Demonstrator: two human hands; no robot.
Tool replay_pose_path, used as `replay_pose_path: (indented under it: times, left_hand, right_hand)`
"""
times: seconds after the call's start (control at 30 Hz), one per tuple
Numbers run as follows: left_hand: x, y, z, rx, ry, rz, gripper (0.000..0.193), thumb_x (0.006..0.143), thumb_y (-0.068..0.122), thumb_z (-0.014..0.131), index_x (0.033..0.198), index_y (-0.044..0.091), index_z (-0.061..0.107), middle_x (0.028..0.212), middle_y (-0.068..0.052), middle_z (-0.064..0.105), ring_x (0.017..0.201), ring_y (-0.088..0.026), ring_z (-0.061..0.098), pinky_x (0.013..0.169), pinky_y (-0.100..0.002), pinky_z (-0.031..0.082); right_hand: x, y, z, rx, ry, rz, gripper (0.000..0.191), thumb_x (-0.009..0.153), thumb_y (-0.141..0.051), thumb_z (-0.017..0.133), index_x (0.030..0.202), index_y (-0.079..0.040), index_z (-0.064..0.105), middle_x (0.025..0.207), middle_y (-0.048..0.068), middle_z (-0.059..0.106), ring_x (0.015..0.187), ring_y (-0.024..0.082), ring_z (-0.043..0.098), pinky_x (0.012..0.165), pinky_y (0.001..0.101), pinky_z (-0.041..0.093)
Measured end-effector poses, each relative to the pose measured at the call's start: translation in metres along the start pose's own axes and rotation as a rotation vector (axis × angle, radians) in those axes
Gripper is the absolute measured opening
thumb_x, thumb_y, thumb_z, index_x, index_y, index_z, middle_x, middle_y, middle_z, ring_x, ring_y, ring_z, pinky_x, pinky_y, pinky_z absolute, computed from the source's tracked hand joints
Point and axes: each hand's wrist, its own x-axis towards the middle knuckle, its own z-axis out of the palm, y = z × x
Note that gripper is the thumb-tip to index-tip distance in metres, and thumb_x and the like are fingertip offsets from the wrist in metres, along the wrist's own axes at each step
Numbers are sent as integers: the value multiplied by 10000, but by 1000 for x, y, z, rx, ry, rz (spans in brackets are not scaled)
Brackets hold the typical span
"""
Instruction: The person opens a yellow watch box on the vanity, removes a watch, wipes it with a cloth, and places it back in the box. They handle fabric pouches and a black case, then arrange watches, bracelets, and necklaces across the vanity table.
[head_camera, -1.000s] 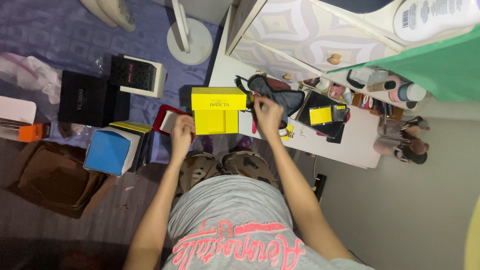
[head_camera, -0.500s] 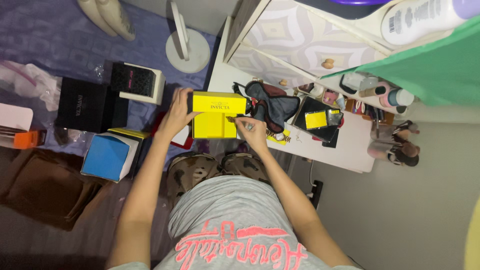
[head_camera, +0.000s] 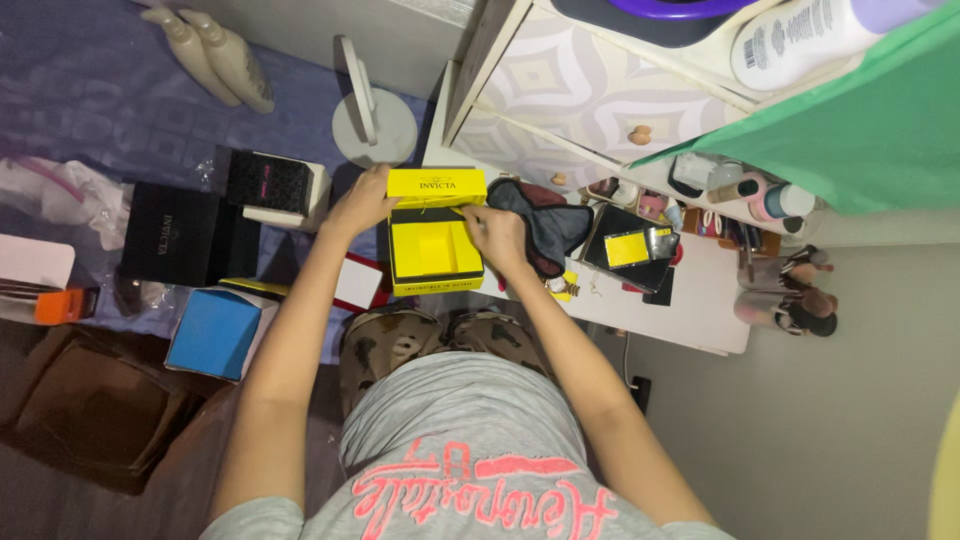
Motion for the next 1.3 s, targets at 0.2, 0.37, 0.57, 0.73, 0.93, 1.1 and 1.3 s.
replay_pose_path:
  times: [0.2, 0.37, 0.57, 0.73, 0.93, 1.1, 1.3]
  left_hand:
    - [9, 4, -4, -1, -12, 18, 386, 892, 132, 721, 1159, -76, 535, 1178, -312, 613, 1164, -484, 566, 953, -519, 479]
    - [11, 3, -3, -55, 19, 48, 348, 897, 125, 716, 1133, -70, 551, 1142, -307, 630, 1149, -489, 576, 938, -522, 484]
    - [13, 0, -1, -58, 13, 30, 352, 902, 128, 719, 1133, -73, 545, 1144, -304, 630, 1144, -484, 582, 922, -515, 492]
    - [13, -2, 0, -56, 34, 59, 385, 867, 103, 726, 1148, -77, 534, 1141, -307, 622, 1126, -497, 576, 906, -520, 493]
    - [5, -5, 10, -98, 89, -2, 315, 892, 58, 695, 1130, -60, 527, 1148, -301, 613, 1128, -511, 568, 884, -532, 495]
    - [-24, -7, 24, -120, 252, -65, 295, 894, -41, 612, 1175, -50, 521, 1136, -291, 592, 1099, -509, 579, 888, -526, 496]
    - [-51, -3, 56, -62, 319, -77, 328, 895, -40, 623, 1197, -63, 498, 1154, -283, 549, 1133, -497, 548, 953, -511, 478]
  right_hand:
    - [32, -26, 36, -72, -62, -173, 140, 902, -154, 712, 1015, -137, 792, 827, 149, 734, 722, 344, 715, 661, 459, 573]
    - [43, -43, 57, -70, -72, -127, 158, 885, -153, 704, 1013, -155, 797, 842, 161, 736, 736, 372, 710, 665, 489, 569]
    - [48, -43, 63, -144, -90, -188, 120, 923, -154, 705, 1008, -88, 756, 816, 175, 726, 711, 368, 706, 631, 493, 557]
    - [51, -41, 69, -163, -32, -262, 131, 869, -117, 688, 982, -93, 751, 838, 139, 738, 779, 337, 720, 701, 477, 564]
    - [45, -41, 62, -17, -84, -206, 122, 877, -163, 710, 956, -79, 746, 867, 153, 735, 794, 353, 712, 719, 469, 558]
    - [1, -23, 37, 212, -313, 111, 180, 938, -227, 701, 995, -79, 785, 815, 174, 743, 713, 331, 730, 656, 391, 562]
    - [-70, 55, -4, 402, -47, 315, 218, 1026, -211, 616, 1035, -49, 763, 922, 143, 783, 828, 134, 722, 743, 305, 547]
